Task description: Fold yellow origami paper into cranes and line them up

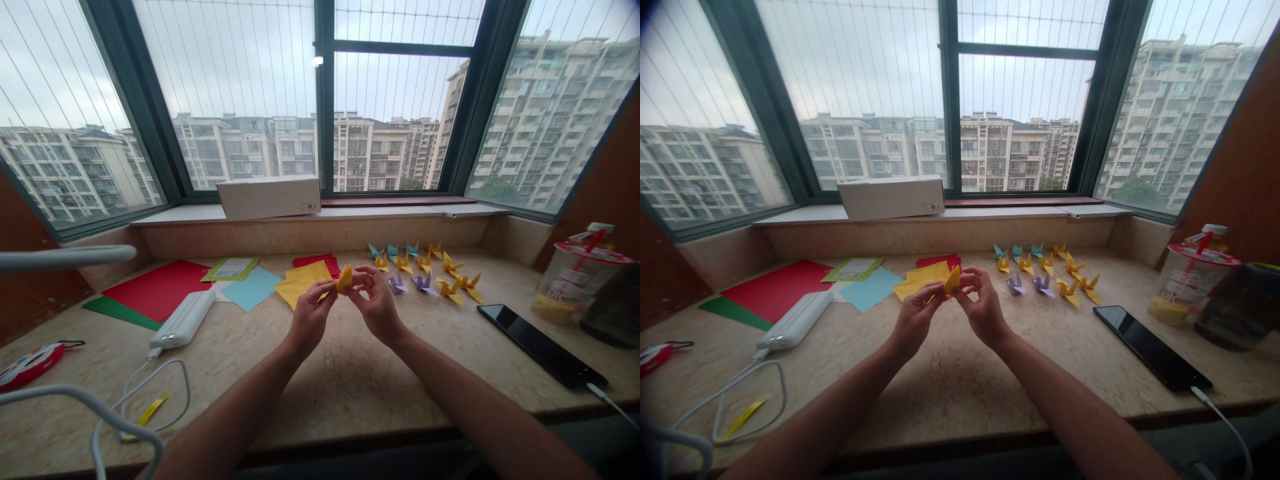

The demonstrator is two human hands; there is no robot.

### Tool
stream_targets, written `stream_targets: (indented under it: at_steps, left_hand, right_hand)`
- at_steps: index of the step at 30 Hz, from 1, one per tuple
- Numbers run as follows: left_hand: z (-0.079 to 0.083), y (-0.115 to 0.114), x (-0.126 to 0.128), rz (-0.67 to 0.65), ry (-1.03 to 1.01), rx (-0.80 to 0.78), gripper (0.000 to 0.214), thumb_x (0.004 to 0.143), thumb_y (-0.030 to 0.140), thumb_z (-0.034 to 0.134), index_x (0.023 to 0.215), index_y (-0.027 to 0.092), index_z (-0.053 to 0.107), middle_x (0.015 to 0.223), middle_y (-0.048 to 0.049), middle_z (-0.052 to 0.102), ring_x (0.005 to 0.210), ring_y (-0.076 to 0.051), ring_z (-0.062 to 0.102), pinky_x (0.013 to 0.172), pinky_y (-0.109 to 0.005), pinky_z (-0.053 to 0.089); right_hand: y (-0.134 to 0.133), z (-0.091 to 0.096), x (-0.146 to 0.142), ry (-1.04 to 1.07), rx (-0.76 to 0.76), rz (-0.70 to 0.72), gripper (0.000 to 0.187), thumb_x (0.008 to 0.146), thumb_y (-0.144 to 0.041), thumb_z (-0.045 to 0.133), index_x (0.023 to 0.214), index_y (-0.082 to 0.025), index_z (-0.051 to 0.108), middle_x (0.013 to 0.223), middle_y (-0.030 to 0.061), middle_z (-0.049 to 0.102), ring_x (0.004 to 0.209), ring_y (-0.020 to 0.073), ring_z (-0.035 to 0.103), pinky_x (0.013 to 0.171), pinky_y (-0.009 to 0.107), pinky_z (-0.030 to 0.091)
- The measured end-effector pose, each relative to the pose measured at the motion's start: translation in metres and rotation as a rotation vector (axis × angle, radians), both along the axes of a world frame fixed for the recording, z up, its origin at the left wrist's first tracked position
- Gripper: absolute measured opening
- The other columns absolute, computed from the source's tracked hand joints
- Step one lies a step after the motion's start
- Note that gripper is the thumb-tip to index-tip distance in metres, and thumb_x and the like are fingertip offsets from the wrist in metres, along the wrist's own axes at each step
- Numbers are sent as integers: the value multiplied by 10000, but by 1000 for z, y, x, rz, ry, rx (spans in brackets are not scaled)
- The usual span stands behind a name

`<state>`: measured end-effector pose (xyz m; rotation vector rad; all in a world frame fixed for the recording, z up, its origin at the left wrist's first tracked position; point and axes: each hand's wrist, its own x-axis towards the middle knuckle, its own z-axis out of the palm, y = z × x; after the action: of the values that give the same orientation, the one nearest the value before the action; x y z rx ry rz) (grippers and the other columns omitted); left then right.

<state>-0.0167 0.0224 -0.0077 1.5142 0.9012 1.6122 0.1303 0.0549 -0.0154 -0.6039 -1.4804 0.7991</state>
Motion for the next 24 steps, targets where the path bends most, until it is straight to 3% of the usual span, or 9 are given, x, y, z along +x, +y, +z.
stream_targets:
  at_steps: [4, 8, 13, 17, 21, 24]
  left_hand:
    - [-1, 1, 0, 4, -66, -29, 197, 807, 256, 694, 980, 163, 693, 1001, -74, 695, 976, -200, 634, 913, -354, 499]
    - [-1, 1, -1, -18, -138, -60, 252, 780, 276, 730, 984, 153, 647, 950, -67, 694, 917, -191, 652, 881, -355, 512]
    - [1, 2, -4, -74, -90, -66, 264, 792, 311, 722, 991, 149, 659, 961, -80, 700, 892, -199, 655, 840, -352, 526]
    - [2, 3, -5, -91, -58, -46, 256, 790, 303, 726, 990, 156, 664, 952, -76, 702, 875, -189, 646, 838, -340, 516]
    - [2, 3, -4, -67, -86, -63, 290, 764, 313, 751, 990, 163, 650, 898, -51, 693, 829, -167, 638, 788, -305, 511]
    - [2, 3, -3, -47, -79, -76, 310, 765, 314, 747, 1016, 162, 648, 910, -54, 687, 828, -164, 631, 750, -283, 507]
  right_hand:
    - [0, -1, -1, 43, -57, 45, 406, 797, -324, 720, 1145, -235, 531, 926, 42, 697, 854, 197, 661, 785, 358, 511]
    - [-1, -1, -1, 18, -146, 140, 299, 775, -376, 737, 1003, -209, 638, 926, 60, 702, 851, 210, 667, 794, 374, 543]
    - [-3, 0, 1, -125, -59, 95, 181, 807, -376, 705, 877, -210, 681, 1083, 79, 687, 926, 217, 658, 842, 396, 531]
    - [-5, 1, 2, -94, -65, 174, 165, 818, -365, 698, 873, -216, 656, 1118, 78, 688, 1000, 228, 653, 917, 436, 511]
    - [-5, 1, 3, -100, -11, 84, 159, 795, -353, 723, 849, -217, 663, 1047, 64, 705, 1020, 233, 648, 955, 438, 484]
    - [-3, 1, 3, -91, 2, 10, 155, 791, -350, 725, 849, -214, 677, 956, 58, 712, 906, 220, 668, 860, 400, 528]
